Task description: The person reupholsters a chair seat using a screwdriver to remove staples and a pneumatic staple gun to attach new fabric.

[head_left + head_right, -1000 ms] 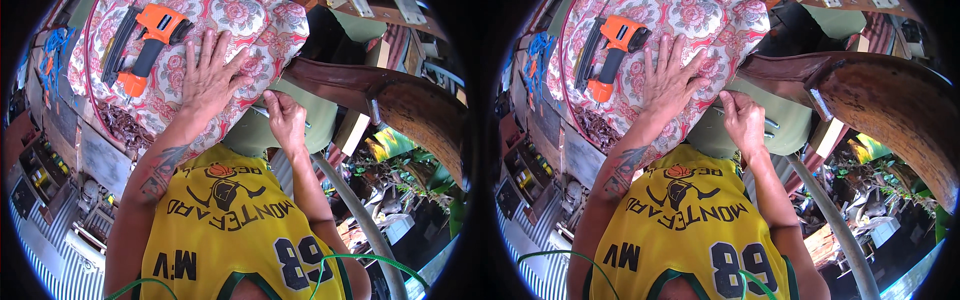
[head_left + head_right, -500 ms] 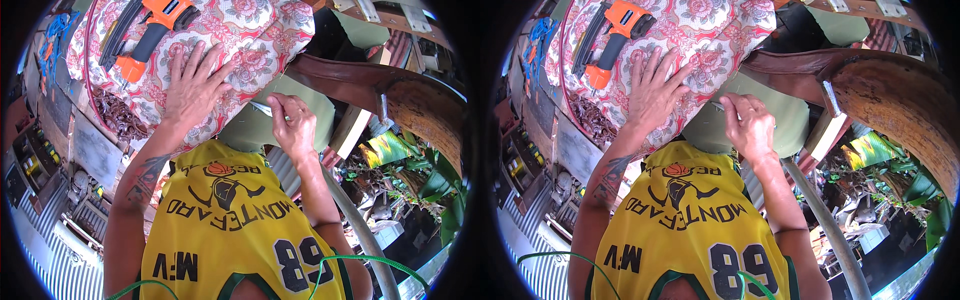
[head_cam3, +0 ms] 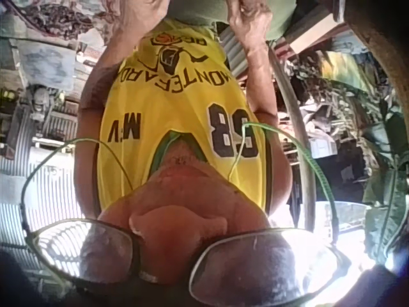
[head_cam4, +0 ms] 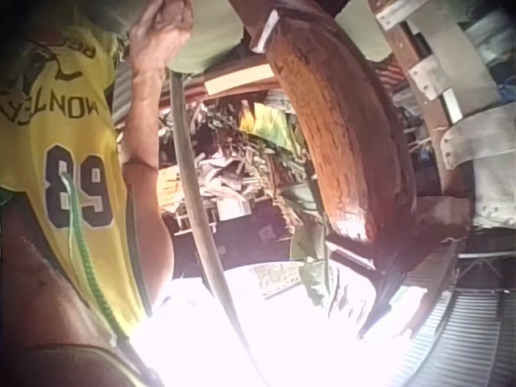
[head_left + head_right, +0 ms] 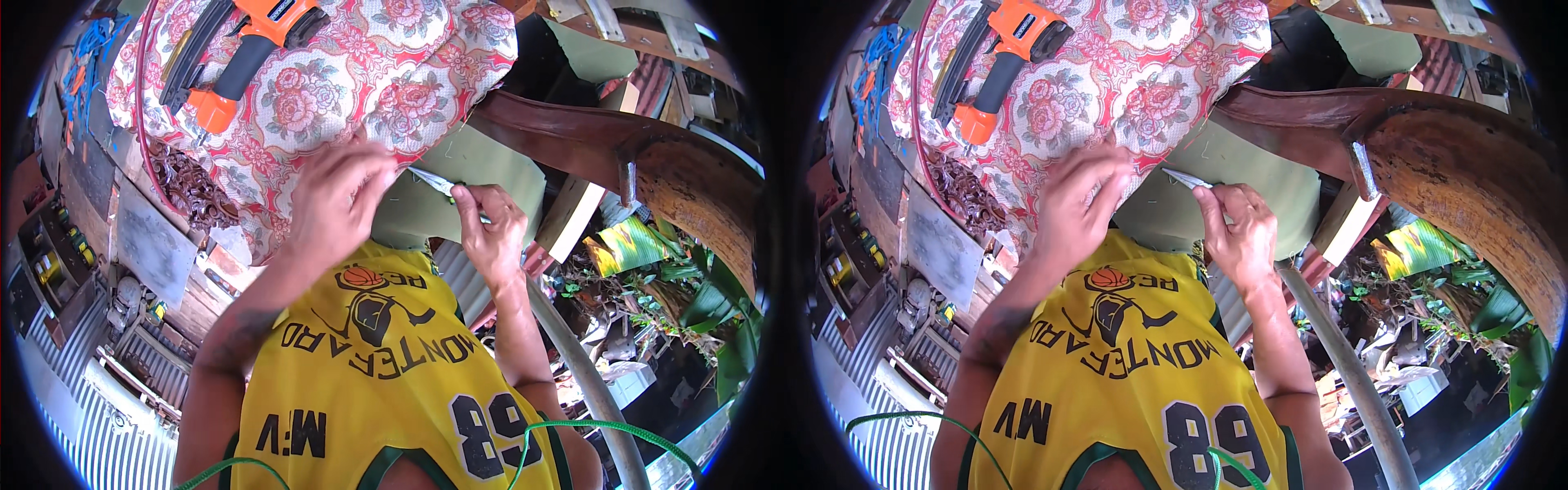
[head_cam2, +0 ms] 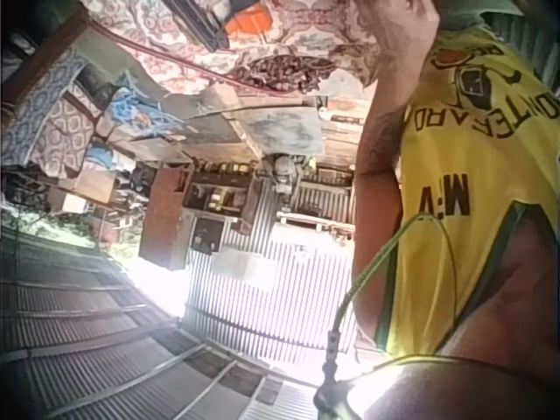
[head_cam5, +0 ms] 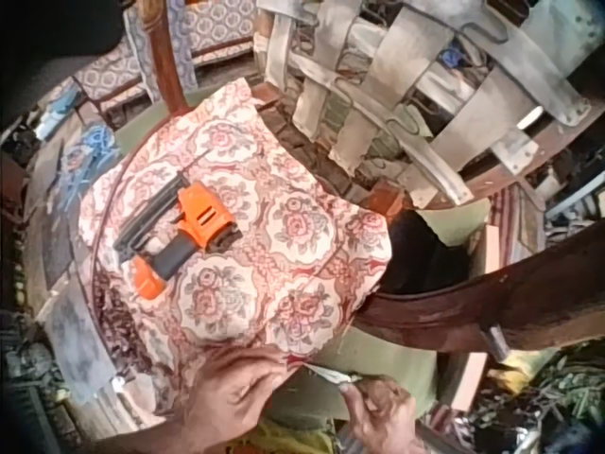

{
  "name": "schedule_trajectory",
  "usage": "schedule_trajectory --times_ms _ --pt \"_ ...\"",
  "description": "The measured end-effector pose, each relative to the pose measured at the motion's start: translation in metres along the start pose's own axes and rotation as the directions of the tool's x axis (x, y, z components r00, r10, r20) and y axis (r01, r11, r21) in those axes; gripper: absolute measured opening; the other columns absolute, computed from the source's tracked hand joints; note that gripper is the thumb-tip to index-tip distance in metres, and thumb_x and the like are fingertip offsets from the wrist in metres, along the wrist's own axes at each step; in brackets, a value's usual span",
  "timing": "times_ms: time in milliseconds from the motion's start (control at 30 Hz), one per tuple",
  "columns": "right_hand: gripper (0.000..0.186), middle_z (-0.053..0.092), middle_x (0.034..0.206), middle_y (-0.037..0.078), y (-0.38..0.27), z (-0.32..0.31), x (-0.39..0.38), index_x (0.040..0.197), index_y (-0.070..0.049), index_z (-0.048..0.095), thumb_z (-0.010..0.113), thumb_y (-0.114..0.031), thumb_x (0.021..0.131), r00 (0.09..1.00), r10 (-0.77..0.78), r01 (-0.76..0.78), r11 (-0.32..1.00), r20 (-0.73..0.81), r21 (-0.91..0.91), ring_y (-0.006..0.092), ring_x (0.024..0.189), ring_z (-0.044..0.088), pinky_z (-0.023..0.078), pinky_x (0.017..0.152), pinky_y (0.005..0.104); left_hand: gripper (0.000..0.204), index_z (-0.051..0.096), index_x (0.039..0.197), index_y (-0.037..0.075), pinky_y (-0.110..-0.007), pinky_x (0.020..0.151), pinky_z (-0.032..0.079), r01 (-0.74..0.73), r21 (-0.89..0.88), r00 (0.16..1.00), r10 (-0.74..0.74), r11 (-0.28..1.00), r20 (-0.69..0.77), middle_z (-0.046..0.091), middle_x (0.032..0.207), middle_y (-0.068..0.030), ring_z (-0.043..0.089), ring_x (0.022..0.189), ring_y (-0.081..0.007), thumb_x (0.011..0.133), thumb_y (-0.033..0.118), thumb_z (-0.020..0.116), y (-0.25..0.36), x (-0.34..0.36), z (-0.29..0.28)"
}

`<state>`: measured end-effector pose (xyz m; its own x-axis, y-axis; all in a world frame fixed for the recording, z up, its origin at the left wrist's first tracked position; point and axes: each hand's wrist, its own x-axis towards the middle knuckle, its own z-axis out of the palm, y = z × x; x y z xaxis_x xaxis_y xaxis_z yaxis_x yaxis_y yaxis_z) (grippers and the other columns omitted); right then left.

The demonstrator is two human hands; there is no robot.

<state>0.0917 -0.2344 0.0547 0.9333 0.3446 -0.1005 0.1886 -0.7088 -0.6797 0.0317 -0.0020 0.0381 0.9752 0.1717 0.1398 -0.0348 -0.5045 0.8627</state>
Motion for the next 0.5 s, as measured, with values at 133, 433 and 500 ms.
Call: schedule_trajectory --times_ms 133,433,500 --pt "0.020 0.071 0.081 0.017 -0.010 -0.002 -0.002 0.090 -0.002 0.074 0.078 -0.021 0.094 0.998 0.065 -0.066 0.996 0.025 0.065 0.0372 0.073 0.070 0.056 0.070 0.0459 0.021 0.072 0.103 -0.002 -0.040 0.081 0.054 0.582 -0.649 0.758 -0.037 0.489 0.651 0.073 0.098 -0.0086 0.067 0.089 -0.0249 0.104 0.017 0.062 0.086 0.001 -0.061" --pt "0.016 0.073 0.081 0.014 -0.021 0.019 -0.016 0.089 0.000 0.075 0.081 -0.016 0.091 0.975 -0.190 0.196 0.979 0.116 -0.047 0.0341 0.073 0.070 0.056 0.066 0.0422 0.053 0.056 0.138 -0.019 -0.038 0.070 0.046 0.048 -0.543 0.932 0.233 -0.838 -0.277 0.073 0.111 -0.0216 0.057 0.081 -0.0217 0.107 0.023 0.047 0.208 -0.007 -0.008" --pt "0.016 0.073 0.082 0.014 -0.020 0.018 -0.017 0.088 -0.001 0.075 0.081 -0.015 0.090 0.971 -0.210 0.218 0.974 0.118 -0.066 0.0342 0.073 0.070 0.056 0.067 0.0424 0.051 0.058 0.133 -0.020 -0.036 0.068 0.046 0.044 -0.539 0.959 0.186 -0.841 -0.212 0.070 0.106 -0.0221 0.056 0.074 -0.0209 0.107 0.021 0.046 0.211 -0.015 -0.013"
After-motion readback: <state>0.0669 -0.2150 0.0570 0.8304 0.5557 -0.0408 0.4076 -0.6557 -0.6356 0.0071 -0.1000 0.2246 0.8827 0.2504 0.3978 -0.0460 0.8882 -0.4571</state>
